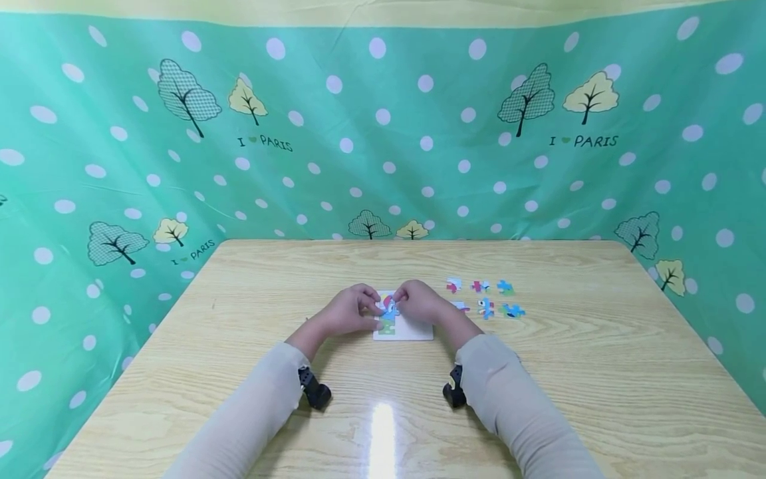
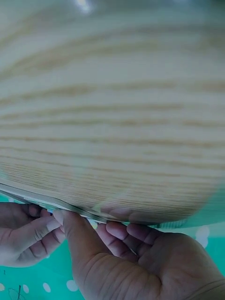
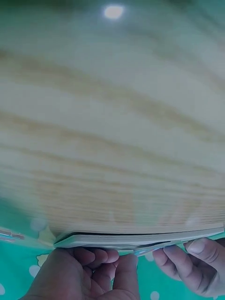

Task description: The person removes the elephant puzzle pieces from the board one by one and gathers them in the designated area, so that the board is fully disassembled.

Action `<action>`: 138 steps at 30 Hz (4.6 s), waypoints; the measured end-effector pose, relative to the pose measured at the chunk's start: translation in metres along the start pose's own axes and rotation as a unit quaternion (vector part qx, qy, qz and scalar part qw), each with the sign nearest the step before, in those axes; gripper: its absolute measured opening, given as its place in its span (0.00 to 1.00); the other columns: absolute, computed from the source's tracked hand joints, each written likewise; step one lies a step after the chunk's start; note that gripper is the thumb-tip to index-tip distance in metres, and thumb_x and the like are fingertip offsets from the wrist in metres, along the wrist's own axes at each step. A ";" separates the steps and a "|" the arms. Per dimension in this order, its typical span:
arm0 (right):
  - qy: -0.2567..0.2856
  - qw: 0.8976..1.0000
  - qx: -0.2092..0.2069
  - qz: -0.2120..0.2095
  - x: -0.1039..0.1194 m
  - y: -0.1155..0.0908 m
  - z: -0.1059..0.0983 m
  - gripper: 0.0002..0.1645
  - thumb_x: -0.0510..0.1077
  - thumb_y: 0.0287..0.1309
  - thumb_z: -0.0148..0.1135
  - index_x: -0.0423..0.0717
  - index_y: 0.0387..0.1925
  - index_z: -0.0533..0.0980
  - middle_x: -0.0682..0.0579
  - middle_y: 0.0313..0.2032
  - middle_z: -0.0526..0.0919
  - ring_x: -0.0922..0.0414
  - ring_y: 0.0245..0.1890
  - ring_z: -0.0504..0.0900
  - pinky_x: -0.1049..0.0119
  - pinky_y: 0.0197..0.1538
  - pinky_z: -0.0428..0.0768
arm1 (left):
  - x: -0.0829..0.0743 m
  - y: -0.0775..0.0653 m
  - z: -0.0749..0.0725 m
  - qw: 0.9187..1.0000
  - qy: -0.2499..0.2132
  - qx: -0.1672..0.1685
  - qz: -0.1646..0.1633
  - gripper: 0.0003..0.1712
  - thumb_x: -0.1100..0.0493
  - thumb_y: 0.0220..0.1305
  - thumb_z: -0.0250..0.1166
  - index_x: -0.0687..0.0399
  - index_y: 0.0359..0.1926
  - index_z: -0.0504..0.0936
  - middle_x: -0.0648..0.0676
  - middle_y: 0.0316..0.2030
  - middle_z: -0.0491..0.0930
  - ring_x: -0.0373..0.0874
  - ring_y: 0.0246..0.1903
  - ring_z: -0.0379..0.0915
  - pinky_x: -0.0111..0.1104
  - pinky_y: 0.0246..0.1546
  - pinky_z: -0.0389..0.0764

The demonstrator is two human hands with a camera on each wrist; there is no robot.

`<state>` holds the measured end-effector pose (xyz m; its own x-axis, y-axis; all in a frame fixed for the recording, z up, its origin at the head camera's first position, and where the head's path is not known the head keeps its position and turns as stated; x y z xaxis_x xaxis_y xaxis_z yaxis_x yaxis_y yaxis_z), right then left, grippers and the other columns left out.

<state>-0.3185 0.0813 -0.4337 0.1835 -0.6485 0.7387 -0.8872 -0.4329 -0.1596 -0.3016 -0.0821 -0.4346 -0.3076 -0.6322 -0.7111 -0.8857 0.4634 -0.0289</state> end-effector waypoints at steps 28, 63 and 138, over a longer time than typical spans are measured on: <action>0.025 0.993 -0.106 0.051 0.007 -0.003 -0.004 0.02 0.35 0.56 0.67 0.41 0.32 0.84 0.51 0.30 0.83 0.56 0.33 0.77 0.62 0.43 0.78 | 0.000 0.001 0.000 1.000 -0.006 0.004 -0.002 0.08 0.58 0.51 0.77 0.53 0.33 0.89 0.47 0.48 0.73 0.45 0.52 0.68 0.39 0.59 0.68; 0.016 0.995 -0.095 0.012 0.009 0.000 0.000 0.04 0.34 0.59 0.64 0.40 0.35 0.84 0.51 0.31 0.82 0.56 0.34 0.78 0.62 0.42 0.78 | -0.008 0.002 0.002 0.999 0.043 0.011 0.027 0.04 0.59 0.58 0.72 0.54 0.35 0.90 0.50 0.45 0.71 0.45 0.48 0.67 0.38 0.55 0.70; 0.154 0.979 -0.120 0.060 -0.061 -0.113 -0.052 0.11 0.37 0.63 0.63 0.35 0.45 0.79 0.46 0.38 0.79 0.52 0.35 0.73 0.66 0.31 0.77 | 0.000 -0.013 0.005 1.000 -0.011 -0.006 0.001 0.17 0.57 0.47 0.79 0.52 0.40 0.88 0.46 0.48 0.76 0.45 0.51 0.71 0.38 0.57 0.71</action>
<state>-0.2517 0.2020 -0.4262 -0.0319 -0.4510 0.8919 -0.9754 -0.1807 -0.1263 -0.2879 -0.0850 -0.4376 -0.3012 -0.6169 -0.7271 -0.8894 0.4567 -0.0191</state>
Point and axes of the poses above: each hand's wrist, its own y-axis towards the middle knuckle, its own z-axis out of the palm, x = y × z, the point moved 5 cm from there along y, towards the middle knuckle
